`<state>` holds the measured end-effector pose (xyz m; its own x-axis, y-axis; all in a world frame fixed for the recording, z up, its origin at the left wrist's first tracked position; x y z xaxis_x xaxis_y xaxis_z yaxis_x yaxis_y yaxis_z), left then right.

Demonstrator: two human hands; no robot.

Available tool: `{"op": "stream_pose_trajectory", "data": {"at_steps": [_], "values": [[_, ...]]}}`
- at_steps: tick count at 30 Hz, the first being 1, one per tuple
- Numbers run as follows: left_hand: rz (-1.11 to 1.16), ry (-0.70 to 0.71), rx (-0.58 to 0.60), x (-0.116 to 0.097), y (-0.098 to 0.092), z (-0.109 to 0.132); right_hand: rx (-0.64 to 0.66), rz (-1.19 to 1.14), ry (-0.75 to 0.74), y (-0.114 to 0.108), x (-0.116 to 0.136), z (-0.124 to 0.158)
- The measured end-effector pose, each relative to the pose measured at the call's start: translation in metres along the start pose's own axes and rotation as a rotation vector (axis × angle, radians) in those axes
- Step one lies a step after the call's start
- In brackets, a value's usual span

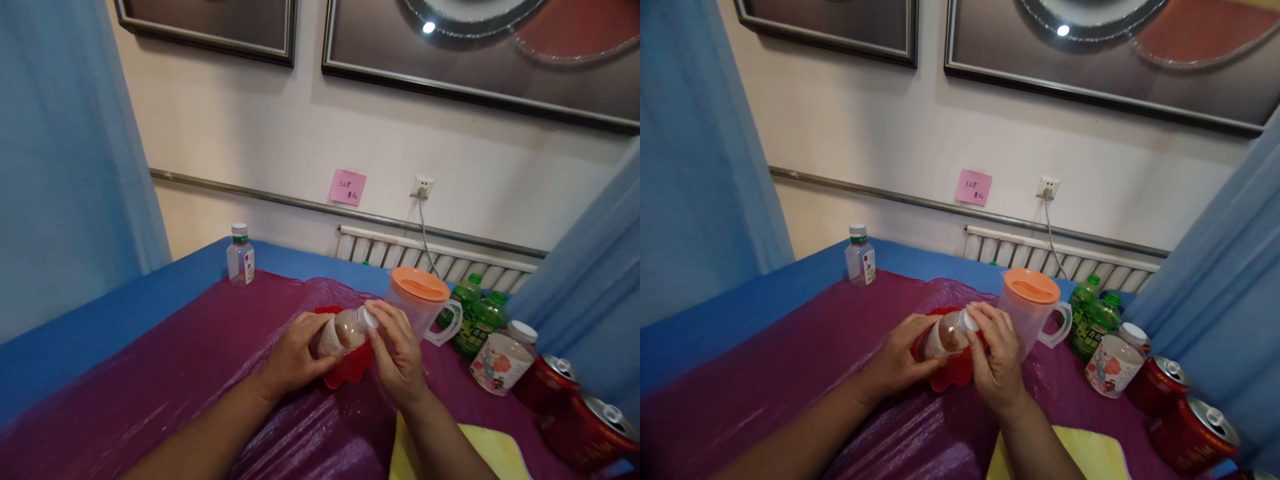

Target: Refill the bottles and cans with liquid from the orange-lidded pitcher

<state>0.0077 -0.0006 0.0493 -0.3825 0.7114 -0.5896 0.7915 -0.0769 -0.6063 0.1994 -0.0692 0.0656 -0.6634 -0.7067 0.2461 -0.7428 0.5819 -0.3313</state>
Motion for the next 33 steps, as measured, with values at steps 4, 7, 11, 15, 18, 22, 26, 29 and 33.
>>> {"op": "stream_pose_trajectory", "data": {"at_steps": [4,7,11,15,18,22,26,29,33], "values": [[0.013,-0.004,0.019,0.001,0.001,0.000,0.008,-0.028,0.019,0.003,-0.001,0.003],[0.024,-0.018,0.029,0.003,0.003,0.000,-0.030,-0.046,0.078,0.006,-0.003,0.008],[0.017,-0.023,0.027,0.003,0.003,0.000,-0.057,-0.061,0.123,0.008,-0.004,0.012],[0.013,-0.005,0.037,0.001,0.004,0.001,-0.057,-0.042,0.169,0.007,-0.007,0.013],[0.013,-0.007,0.052,0.000,0.006,0.002,-0.069,-0.026,0.207,0.006,-0.010,0.012],[0.023,-0.005,0.071,-0.004,0.007,0.002,-0.125,-0.028,0.264,0.006,-0.011,0.013],[0.037,-0.009,0.082,-0.006,0.007,0.002,-0.095,-0.178,0.299,0.012,-0.008,0.018],[0.030,-0.021,0.058,-0.002,0.007,0.002,-0.026,-0.248,0.263,0.014,-0.004,0.019],[0.024,-0.018,0.052,0.000,0.007,0.003,-0.074,-0.158,0.195,0.011,-0.005,0.018]]}}
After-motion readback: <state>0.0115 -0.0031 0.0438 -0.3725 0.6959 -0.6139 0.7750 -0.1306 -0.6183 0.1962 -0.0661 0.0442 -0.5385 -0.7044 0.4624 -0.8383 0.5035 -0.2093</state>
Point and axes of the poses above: each hand's wrist, its own z-axis away from the middle knuckle, its own y-axis out of the palm, x = y × z, the point moved 4 cm from there along -z, towards the middle knuckle, and after that the axes turned 7 degrees about -y, right-handed, at the moved point
